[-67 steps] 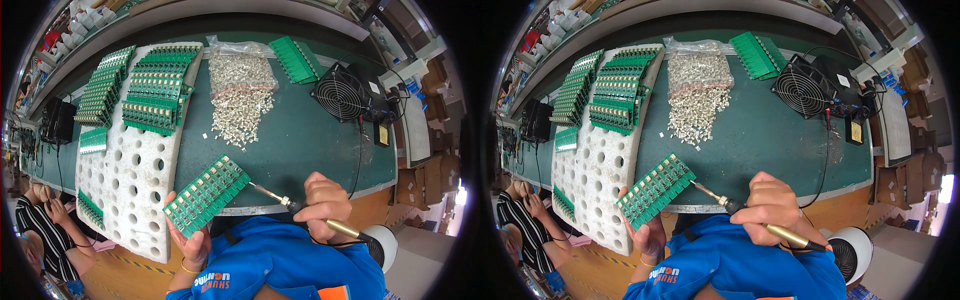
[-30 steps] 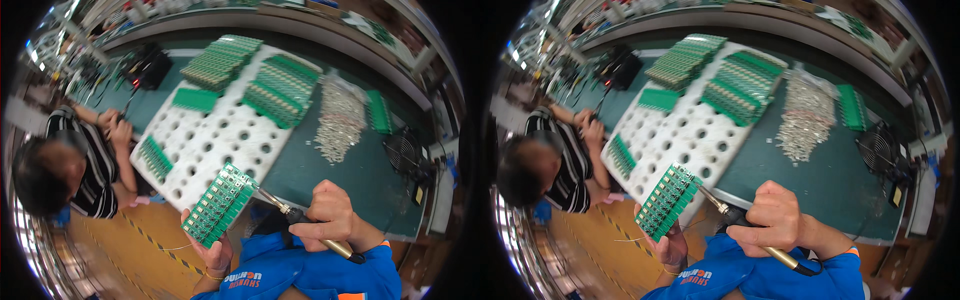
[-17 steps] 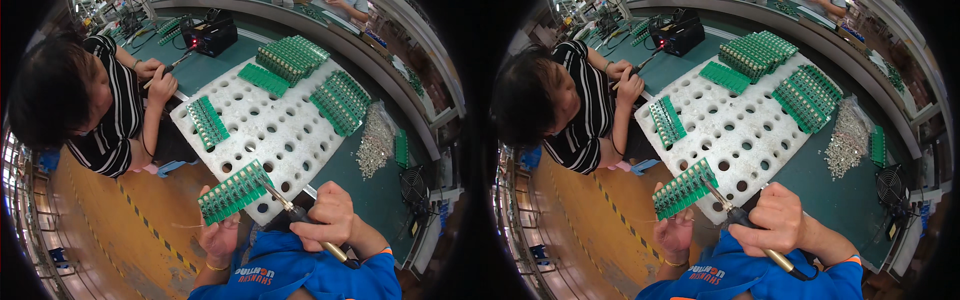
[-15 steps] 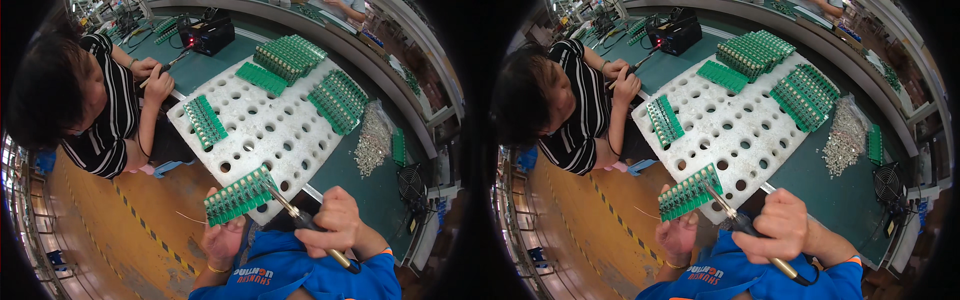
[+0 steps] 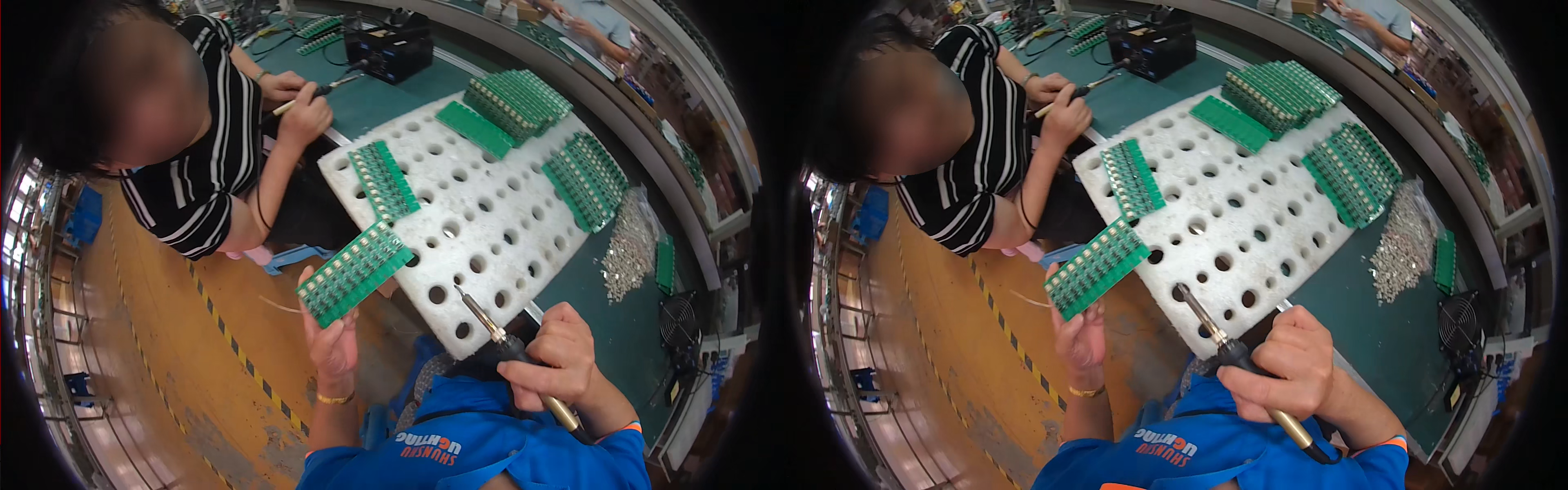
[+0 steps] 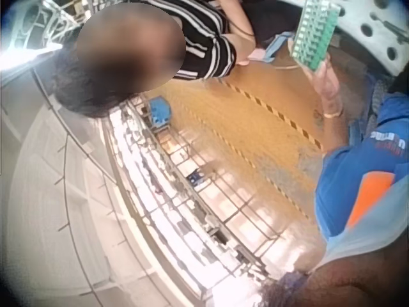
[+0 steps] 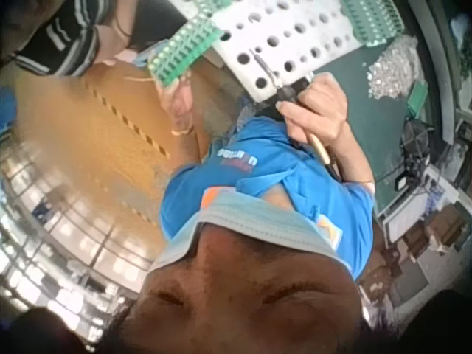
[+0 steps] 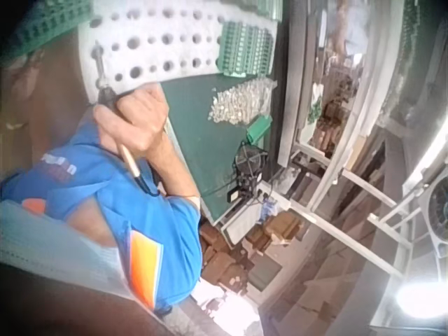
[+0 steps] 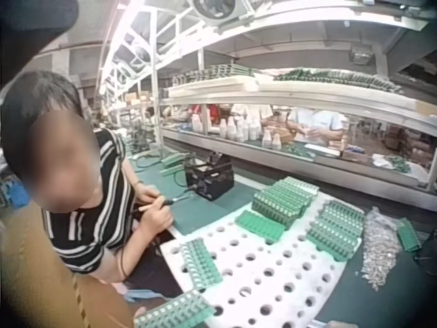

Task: The person solders components onto circuit boards using a soldering iron and shows the boards to a coworker.

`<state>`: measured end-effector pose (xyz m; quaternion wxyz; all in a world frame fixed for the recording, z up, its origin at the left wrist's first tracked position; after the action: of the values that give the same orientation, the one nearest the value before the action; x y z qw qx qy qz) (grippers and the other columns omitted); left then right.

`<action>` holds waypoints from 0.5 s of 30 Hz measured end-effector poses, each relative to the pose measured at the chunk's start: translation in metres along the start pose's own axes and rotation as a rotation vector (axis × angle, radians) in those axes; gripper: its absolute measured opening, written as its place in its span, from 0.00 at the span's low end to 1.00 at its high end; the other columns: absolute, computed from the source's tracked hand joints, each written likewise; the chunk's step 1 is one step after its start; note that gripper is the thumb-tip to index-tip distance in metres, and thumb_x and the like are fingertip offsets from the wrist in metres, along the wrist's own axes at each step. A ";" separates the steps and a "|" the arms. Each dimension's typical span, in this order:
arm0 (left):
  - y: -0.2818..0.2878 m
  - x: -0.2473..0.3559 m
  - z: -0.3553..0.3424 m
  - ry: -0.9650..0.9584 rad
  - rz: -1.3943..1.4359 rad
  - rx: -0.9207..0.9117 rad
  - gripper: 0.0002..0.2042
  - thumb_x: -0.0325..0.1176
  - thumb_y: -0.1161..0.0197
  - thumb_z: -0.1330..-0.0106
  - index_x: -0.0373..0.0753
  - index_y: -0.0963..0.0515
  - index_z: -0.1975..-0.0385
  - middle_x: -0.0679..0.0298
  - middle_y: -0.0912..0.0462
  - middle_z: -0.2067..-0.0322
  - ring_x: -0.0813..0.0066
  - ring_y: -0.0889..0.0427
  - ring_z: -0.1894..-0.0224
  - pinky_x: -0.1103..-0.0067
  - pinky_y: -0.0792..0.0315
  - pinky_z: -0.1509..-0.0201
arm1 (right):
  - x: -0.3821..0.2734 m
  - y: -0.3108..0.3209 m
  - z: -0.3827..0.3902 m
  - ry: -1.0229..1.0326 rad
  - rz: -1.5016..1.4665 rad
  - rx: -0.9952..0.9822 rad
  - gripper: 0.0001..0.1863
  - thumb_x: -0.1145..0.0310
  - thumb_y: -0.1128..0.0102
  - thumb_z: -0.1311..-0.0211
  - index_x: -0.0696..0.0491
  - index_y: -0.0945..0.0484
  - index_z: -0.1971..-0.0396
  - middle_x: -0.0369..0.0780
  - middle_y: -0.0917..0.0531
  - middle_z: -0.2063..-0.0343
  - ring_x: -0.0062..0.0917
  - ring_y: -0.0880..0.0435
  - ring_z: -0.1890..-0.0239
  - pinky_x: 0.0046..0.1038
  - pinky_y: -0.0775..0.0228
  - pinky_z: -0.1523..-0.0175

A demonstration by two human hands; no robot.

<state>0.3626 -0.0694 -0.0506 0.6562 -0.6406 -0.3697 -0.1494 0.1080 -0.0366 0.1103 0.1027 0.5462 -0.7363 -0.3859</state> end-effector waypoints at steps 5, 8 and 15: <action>0.000 -0.010 -0.013 -0.007 0.038 -0.053 0.44 0.30 0.35 0.55 0.40 0.49 0.33 0.61 0.29 0.49 0.75 0.26 0.60 0.82 0.32 0.60 | 0.012 -0.023 -0.018 0.018 0.054 -0.029 0.15 0.69 0.36 0.75 0.48 0.18 0.76 0.29 0.42 0.89 0.20 0.40 0.88 0.23 0.49 0.77; -0.004 -0.012 -0.019 0.009 0.061 -0.051 0.44 0.31 0.35 0.55 0.40 0.48 0.34 0.61 0.29 0.49 0.73 0.25 0.57 0.81 0.31 0.57 | 0.019 -0.034 -0.025 0.012 0.056 -0.053 0.14 0.69 0.35 0.74 0.48 0.18 0.77 0.29 0.41 0.88 0.20 0.39 0.87 0.24 0.47 0.77; -0.002 -0.021 -0.031 0.024 0.084 -0.081 0.44 0.31 0.35 0.55 0.40 0.48 0.34 0.61 0.29 0.49 0.73 0.26 0.57 0.80 0.31 0.57 | 0.029 -0.043 -0.031 -0.006 0.088 -0.083 0.14 0.68 0.34 0.71 0.48 0.19 0.76 0.29 0.40 0.88 0.20 0.35 0.86 0.24 0.44 0.75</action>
<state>0.3565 -0.1045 -0.0604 0.6399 -0.6796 -0.3283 -0.1444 0.1464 -0.0811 0.0944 0.1401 0.5074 -0.7434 -0.4127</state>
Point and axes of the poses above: each hand's wrist, its own z-axis away from the middle knuckle, its own y-axis out of the back of the hand, x = y × z, the point moved 6 cm from there along -z, towards the middle knuckle
